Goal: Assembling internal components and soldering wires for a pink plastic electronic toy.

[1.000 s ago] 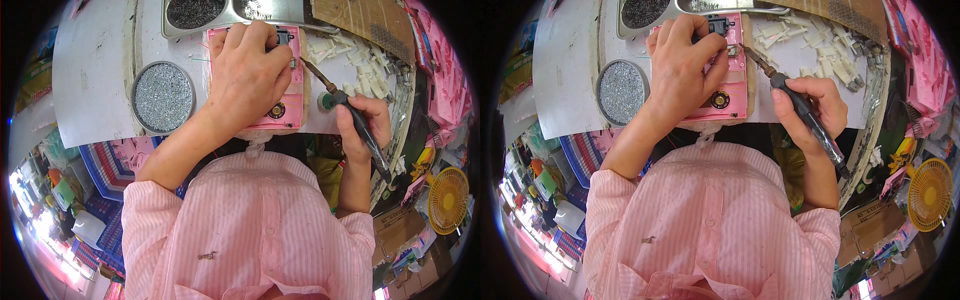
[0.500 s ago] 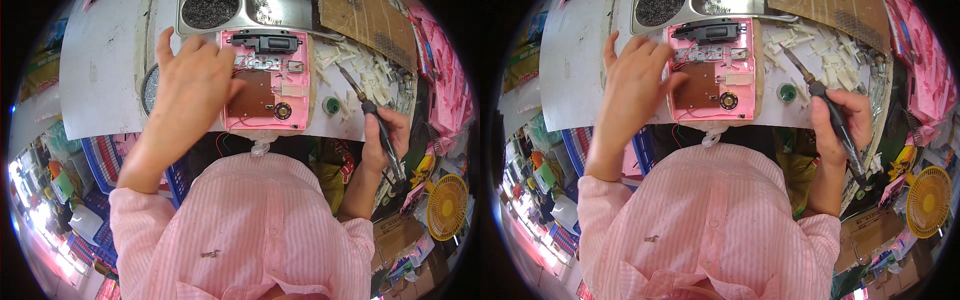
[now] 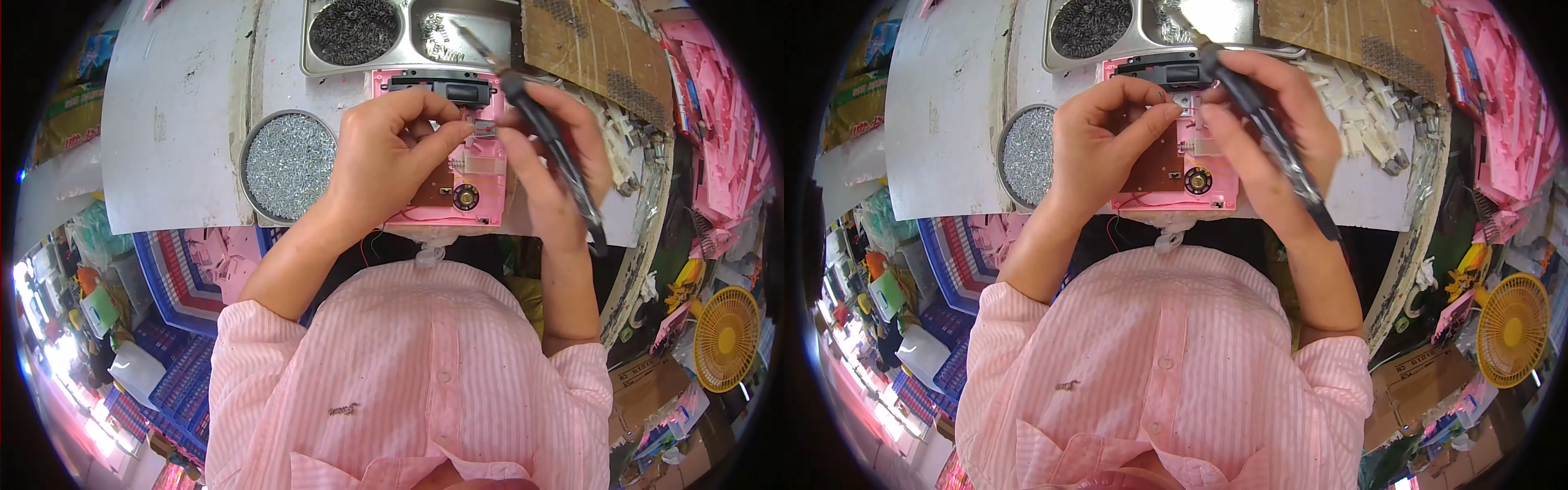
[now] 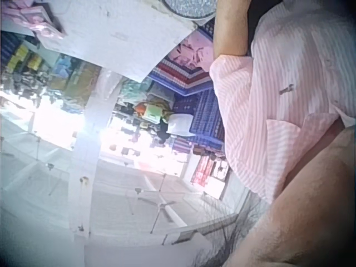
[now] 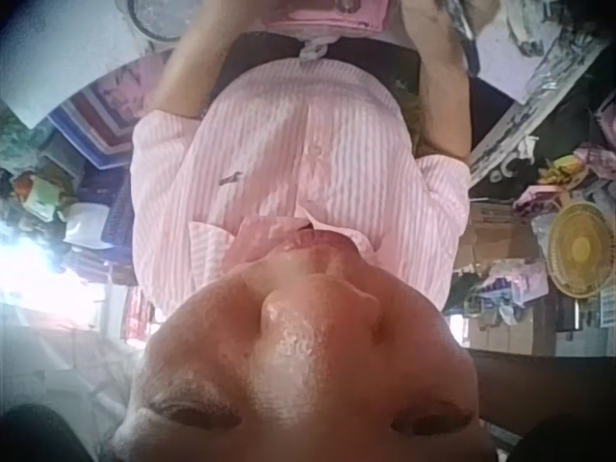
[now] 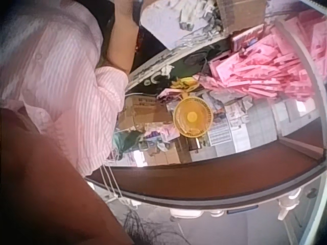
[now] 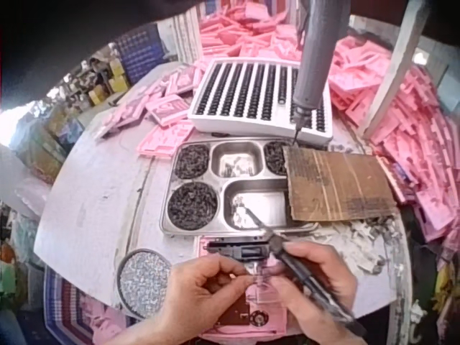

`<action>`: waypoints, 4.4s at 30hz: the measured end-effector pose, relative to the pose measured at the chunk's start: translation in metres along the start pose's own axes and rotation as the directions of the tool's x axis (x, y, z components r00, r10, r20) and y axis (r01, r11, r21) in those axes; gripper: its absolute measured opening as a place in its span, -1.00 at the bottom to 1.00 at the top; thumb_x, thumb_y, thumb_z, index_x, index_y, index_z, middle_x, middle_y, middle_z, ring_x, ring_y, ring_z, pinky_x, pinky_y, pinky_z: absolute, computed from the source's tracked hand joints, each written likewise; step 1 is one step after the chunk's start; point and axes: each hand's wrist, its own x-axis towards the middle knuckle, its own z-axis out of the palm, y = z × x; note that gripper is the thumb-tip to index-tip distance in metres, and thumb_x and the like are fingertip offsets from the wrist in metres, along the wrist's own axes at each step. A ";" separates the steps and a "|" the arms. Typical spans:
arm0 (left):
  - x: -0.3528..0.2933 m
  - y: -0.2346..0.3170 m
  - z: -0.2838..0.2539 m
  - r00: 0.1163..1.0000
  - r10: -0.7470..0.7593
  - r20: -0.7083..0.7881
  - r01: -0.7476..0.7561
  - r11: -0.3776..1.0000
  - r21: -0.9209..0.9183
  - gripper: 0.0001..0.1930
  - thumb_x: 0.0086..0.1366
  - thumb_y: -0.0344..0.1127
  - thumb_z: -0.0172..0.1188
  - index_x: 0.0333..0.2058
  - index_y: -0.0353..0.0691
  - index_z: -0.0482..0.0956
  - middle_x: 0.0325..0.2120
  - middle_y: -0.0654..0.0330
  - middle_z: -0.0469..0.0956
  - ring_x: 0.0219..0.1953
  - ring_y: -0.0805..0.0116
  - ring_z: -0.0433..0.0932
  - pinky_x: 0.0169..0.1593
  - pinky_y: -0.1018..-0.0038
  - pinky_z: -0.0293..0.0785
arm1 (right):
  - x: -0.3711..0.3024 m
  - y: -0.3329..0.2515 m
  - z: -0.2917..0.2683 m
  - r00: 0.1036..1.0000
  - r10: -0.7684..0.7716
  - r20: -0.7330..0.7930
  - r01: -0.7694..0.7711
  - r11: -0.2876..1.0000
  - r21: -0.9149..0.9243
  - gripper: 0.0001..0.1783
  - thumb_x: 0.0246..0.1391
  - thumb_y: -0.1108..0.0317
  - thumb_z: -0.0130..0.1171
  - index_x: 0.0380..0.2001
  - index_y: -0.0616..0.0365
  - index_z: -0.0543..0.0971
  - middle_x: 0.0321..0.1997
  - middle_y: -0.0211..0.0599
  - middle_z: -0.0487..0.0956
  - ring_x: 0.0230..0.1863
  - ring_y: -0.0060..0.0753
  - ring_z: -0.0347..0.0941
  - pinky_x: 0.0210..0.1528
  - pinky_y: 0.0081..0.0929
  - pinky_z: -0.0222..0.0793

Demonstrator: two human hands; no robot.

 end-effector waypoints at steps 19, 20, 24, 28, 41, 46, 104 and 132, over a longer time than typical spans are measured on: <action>0.004 -0.016 -0.010 0.998 0.059 0.035 -0.058 0.998 -0.010 -0.84 0.28 -0.36 0.33 -0.27 -0.37 0.70 -0.54 0.24 0.65 -0.53 0.57 0.54 -0.42 0.57 0.49 | 0.012 0.003 0.022 0.987 0.122 0.107 -0.136 0.981 0.139 -0.59 0.14 0.62 0.25 0.07 0.19 0.51 -0.20 -0.30 0.65 -0.17 -0.58 0.59 -0.07 -0.61 0.53; 0.004 -0.015 -0.010 0.998 0.040 0.043 -0.038 0.999 -0.032 -0.83 0.27 -0.36 0.34 -0.28 -0.37 0.70 -0.54 0.24 0.64 -0.53 0.58 0.53 -0.42 0.57 0.49 | 0.013 0.004 0.022 0.988 0.119 0.098 -0.131 0.983 0.129 -0.59 0.14 0.61 0.25 0.07 0.19 0.51 -0.21 -0.31 0.65 -0.18 -0.59 0.59 -0.08 -0.61 0.53; 0.005 -0.012 -0.011 0.998 -0.012 0.068 0.017 0.998 -0.065 -0.83 0.27 -0.35 0.34 -0.28 -0.36 0.70 -0.54 0.25 0.64 -0.52 0.59 0.52 -0.41 0.58 0.48 | 0.012 0.008 0.022 0.991 0.104 0.087 -0.113 0.987 0.114 -0.58 0.13 0.60 0.26 0.07 0.18 0.51 -0.23 -0.36 0.63 -0.23 -0.63 0.56 -0.13 -0.64 0.51; 0.005 -0.013 -0.012 0.998 0.000 0.056 0.002 1.000 -0.026 -0.83 0.26 -0.35 0.35 -0.28 -0.37 0.70 -0.53 0.24 0.65 -0.52 0.59 0.54 -0.40 0.58 0.49 | 0.011 0.005 0.022 0.990 0.106 0.094 -0.118 0.983 0.137 -0.58 0.13 0.60 0.26 0.08 0.17 0.51 -0.24 -0.39 0.61 -0.26 -0.67 0.54 -0.16 -0.68 0.48; 0.005 -0.016 -0.012 0.996 -0.045 0.079 0.057 0.986 -0.154 -0.88 0.30 -0.37 0.34 -0.29 -0.32 0.69 -0.47 0.34 0.65 -0.53 0.69 0.42 -0.43 0.69 0.37 | 0.006 0.009 0.024 1.000 0.025 0.015 -0.025 1.000 0.001 -0.57 0.09 0.62 0.29 0.05 0.19 0.52 -0.24 -0.38 0.62 -0.21 -0.66 0.54 -0.12 -0.68 0.48; 0.012 -0.019 -0.017 0.986 0.165 0.011 -0.164 0.966 0.200 -0.89 0.23 -0.39 0.36 -0.37 -0.31 0.66 -0.49 0.31 0.61 -0.48 0.59 0.45 -0.41 0.56 0.37 | -0.010 0.007 0.010 0.993 -0.085 -0.077 0.083 0.996 -0.030 -0.61 0.03 0.61 0.37 -0.04 0.24 0.54 -0.29 -0.36 0.60 -0.29 -0.66 0.50 -0.24 -0.72 0.41; 0.020 -0.034 -0.009 0.902 0.430 -0.028 -0.370 0.805 0.463 -0.87 0.08 -0.44 0.31 -0.50 -0.31 0.52 -0.60 0.17 0.40 -0.58 0.31 0.38 -0.47 0.39 0.31 | -0.003 0.015 -0.037 0.940 -0.266 0.212 0.312 0.923 -0.227 -0.71 -0.15 0.50 0.46 -0.31 0.20 0.59 -0.61 -0.52 0.41 -0.65 -0.76 0.13 -0.61 -0.72 -0.09; 0.020 -0.034 -0.006 0.899 0.433 -0.057 -0.351 0.794 0.496 -0.86 0.07 -0.40 0.36 -0.49 -0.29 0.56 -0.56 0.15 0.46 -0.56 0.31 0.44 -0.45 0.38 0.37 | 0.003 0.007 -0.037 0.950 -0.147 0.275 0.231 0.924 -0.306 -0.77 -0.12 0.51 0.44 -0.34 0.21 0.62 -0.49 -0.45 0.58 -0.56 -0.74 0.40 -0.52 -0.76 0.26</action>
